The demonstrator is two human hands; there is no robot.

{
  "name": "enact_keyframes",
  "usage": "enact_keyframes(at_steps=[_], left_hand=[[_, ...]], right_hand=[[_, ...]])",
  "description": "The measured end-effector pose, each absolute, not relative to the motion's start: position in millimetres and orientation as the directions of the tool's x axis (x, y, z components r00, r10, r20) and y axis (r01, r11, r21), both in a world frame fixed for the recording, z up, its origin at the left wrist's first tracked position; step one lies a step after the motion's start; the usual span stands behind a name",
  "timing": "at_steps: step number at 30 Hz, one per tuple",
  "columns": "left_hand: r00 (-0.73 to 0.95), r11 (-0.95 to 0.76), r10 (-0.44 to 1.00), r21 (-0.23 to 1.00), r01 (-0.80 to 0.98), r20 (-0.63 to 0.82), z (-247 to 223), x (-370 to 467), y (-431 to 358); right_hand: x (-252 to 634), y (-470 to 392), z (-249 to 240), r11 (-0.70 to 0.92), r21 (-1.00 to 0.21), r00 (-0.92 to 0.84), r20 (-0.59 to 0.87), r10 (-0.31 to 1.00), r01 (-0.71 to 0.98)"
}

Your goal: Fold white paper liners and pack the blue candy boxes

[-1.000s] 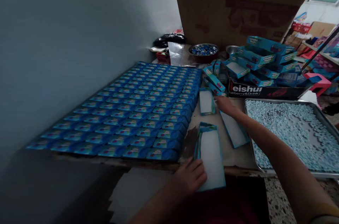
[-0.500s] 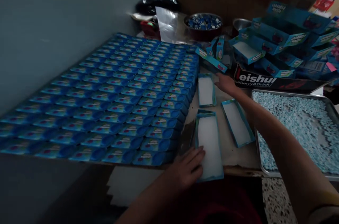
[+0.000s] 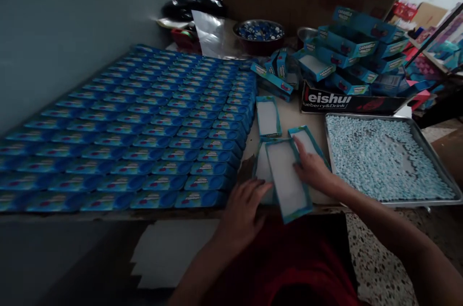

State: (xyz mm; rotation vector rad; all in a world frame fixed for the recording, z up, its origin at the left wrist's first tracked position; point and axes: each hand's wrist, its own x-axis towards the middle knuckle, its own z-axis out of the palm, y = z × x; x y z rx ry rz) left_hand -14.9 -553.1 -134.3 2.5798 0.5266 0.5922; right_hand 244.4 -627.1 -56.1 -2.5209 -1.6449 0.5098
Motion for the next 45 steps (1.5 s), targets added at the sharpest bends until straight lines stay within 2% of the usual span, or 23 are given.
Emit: enact_keyframes(at_steps=[3,6,7,8,11,13,15,16,18,21,23,26,31,33,35,37,39,41,43,45], left_hand=[[0.869,-0.837,0.404,0.498,0.225,0.287,-92.5,27.6,-550.1],[0.855,-0.857,0.433,0.423,0.294,0.284,-76.8,109.0,-546.5],[0.901,-0.883,0.361,0.399,0.247,0.241,-78.6,135.4,-545.7],[0.962,-0.918,0.21,0.373,0.133,0.176,-83.1,156.6,-545.3],[0.989,-0.93,-0.144,0.336,-0.151,0.045,-104.2,173.4,-547.3],[0.966,-0.9,-0.254,0.356,-0.252,0.042,-115.7,149.5,-549.8],[0.958,-0.886,-0.279,0.365,-0.284,0.068,-119.9,116.5,-552.2],[0.961,-0.892,-0.265,0.358,-0.276,0.083,-119.3,102.0,-553.7],[0.966,-0.914,-0.24,0.313,-0.259,0.096,-114.9,82.0,-556.9],[0.966,-0.93,-0.247,0.262,-0.258,0.076,-109.2,69.5,-556.7],[0.973,-0.937,-0.227,0.262,-0.232,0.049,-109.7,63.4,-551.4],[0.982,-0.948,-0.185,0.259,-0.186,0.027,-114.8,53.0,-541.1],[0.99,-0.976,-0.089,0.187,-0.109,0.11,-115.5,43.2,-540.4],[0.978,-0.991,-0.019,0.126,-0.046,0.208,-110.2,31.1,-550.5],[0.933,-0.995,0.063,0.1,0.029,0.355,-104.2,7.5,-563.4],[0.817,-0.981,0.19,0.137,0.137,0.544,-100.1,-25.3,-572.0],[0.622,-0.939,0.334,0.191,0.286,0.708,-99.1,-60.1,-569.9],[0.434,-0.868,0.426,0.224,0.442,0.794,-100.9,-90.7,-556.3],[0.335,-0.807,0.461,0.231,0.543,0.822,-103.9,-114.0,-537.0],[0.297,-0.779,0.472,0.234,0.582,0.83,-107.0,-130.4,-520.6]], right_hand=[[299.2,-644.8,-21.0,-0.562,-0.186,0.568,-0.023,0.823,0.806],[351.1,-668.3,8.9,-0.598,-0.248,0.643,0.19,0.742,0.762],[363.8,-675.3,13.6,-0.583,-0.282,0.644,0.237,0.727,0.762],[373.9,-681.3,15.1,-0.564,-0.313,0.64,0.269,0.72,0.765],[391.5,-687.9,3.5,-0.505,-0.372,0.612,0.273,0.742,0.779],[396.1,-679.3,-12.0,-0.475,-0.409,0.587,0.21,0.782,0.779],[396.9,-658.8,-27.4,-0.459,-0.424,0.552,0.124,0.824,0.781],[396.2,-644.9,-33.6,-0.456,-0.403,0.529,0.086,0.844,0.794],[394.2,-613.2,-41.7,-0.474,-0.285,0.503,0.034,0.863,0.833],[394.3,-570.6,-44.1,-0.515,-0.005,0.515,-0.001,0.857,0.857],[397.9,-553.9,-45.1,-0.486,0.148,0.497,-0.043,0.867,0.861],[399.4,-548.0,-55.6,-0.417,0.233,0.448,-0.102,0.888,0.879],[374.7,-551.9,-80.2,-0.558,0.183,0.575,-0.057,0.816,0.81],[357.5,-549.7,-78.3,-0.608,0.167,0.622,-0.043,0.782,0.776],[330.6,-547.4,-68.8,-0.614,0.155,0.618,0.031,0.786,0.774],[287.0,-546.3,-58.3,-0.496,0.078,0.485,0.124,0.866,0.865],[226.8,-545.7,-54.0,-0.2,-0.053,0.206,0.188,0.96,0.978],[160.4,-544.3,-59.0,0.078,-0.137,-0.049,0.203,0.978,0.988],[103.6,-542.2,-70.4,0.169,-0.106,-0.142,0.224,0.964,0.98],[67.3,-541.2,-82.4,0.156,-0.066,-0.137,0.232,0.963,0.986]])
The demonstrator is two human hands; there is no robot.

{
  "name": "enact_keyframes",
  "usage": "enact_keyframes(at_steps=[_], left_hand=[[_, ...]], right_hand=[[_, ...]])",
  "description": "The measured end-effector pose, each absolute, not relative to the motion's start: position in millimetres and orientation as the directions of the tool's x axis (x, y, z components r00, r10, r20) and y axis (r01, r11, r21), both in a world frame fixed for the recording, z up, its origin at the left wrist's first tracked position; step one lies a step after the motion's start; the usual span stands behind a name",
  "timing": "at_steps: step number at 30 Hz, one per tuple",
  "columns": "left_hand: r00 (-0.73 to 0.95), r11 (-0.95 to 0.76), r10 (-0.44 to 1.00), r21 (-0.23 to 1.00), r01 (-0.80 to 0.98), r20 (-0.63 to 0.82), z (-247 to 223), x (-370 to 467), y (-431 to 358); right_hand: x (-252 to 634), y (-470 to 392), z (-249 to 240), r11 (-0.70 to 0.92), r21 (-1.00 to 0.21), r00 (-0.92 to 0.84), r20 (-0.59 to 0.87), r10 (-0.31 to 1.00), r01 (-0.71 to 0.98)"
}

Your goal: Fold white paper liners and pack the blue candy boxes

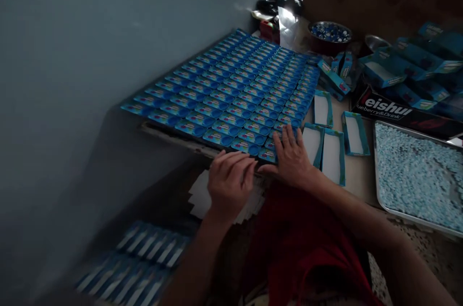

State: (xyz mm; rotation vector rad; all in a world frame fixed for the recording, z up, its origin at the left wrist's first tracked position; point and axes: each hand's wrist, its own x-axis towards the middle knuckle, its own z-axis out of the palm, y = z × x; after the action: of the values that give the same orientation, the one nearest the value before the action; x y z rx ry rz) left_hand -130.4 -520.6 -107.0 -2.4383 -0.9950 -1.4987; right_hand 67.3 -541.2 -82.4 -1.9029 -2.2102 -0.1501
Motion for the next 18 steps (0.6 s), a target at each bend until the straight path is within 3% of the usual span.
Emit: enact_keyframes(at_steps=[9,18], left_hand=[[0.263,-0.819,0.471,0.307,0.485,0.842,-145.6,-136.3,-552.8],[0.383,-0.817,0.571,0.462,0.344,0.726,-181.2,-80.7,-602.0]], right_hand=[[36.2,-559.7,-87.0,0.041,-0.008,-0.038,0.208,0.977,0.999],[26.4,-537.7,-61.7,-0.008,-0.045,0.008,-0.016,1.0,0.999]])
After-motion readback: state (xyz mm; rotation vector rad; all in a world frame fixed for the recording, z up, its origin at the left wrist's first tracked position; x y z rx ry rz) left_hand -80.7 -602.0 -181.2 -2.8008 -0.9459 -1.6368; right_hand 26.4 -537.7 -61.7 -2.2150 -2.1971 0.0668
